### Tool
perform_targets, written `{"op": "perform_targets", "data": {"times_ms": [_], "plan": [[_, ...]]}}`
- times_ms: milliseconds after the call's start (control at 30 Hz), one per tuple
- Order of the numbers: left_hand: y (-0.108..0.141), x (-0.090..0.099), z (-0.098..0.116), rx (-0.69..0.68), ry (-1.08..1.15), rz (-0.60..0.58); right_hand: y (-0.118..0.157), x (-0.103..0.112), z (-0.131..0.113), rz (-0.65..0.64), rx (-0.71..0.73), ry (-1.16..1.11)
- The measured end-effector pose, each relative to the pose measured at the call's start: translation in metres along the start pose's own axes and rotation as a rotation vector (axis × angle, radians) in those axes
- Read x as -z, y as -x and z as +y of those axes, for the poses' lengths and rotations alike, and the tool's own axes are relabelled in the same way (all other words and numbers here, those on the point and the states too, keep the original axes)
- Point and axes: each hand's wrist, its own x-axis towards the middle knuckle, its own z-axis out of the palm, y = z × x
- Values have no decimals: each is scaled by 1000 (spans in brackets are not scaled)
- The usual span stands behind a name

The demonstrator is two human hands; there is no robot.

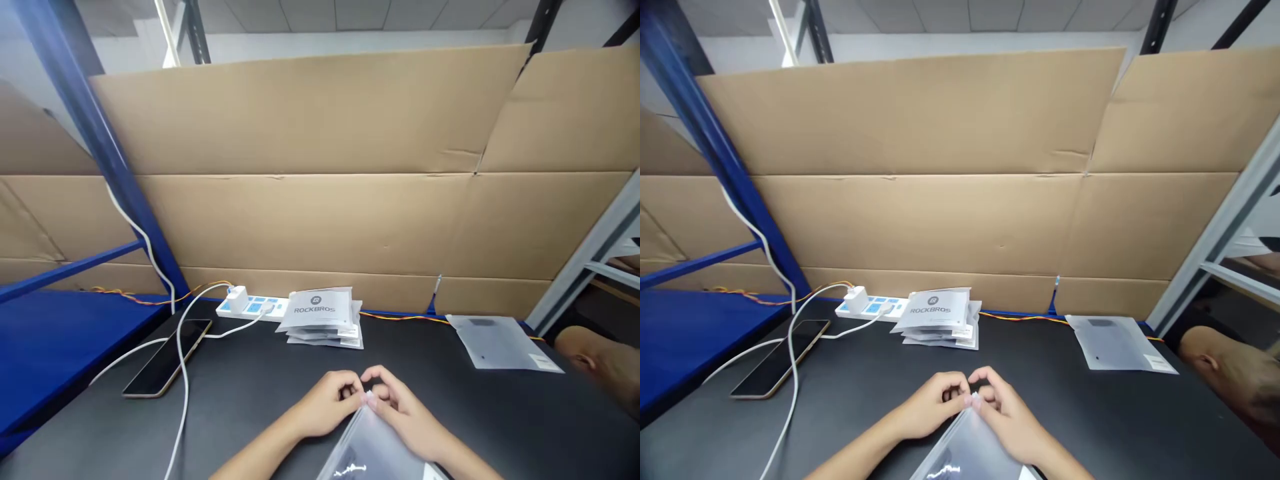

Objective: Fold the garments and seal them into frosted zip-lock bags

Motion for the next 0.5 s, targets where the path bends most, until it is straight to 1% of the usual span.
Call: {"op": "perform_targets", "data": {"times_ms": [133,200,300,400,500], "plan": [[0,-1,3,-10,30,8,1,3,1,0,-5,12],[-1,1,4,-8,24,-15,1,7,1,41,-8,56],[-1,12,2,13,14,-56,1,21,-1,181,8,122],[2,32,-2,34,16,-78,2,45,-3,343,13,115],[5,52,-7,48,29,-75,2,67,1,521,19,90]]}}
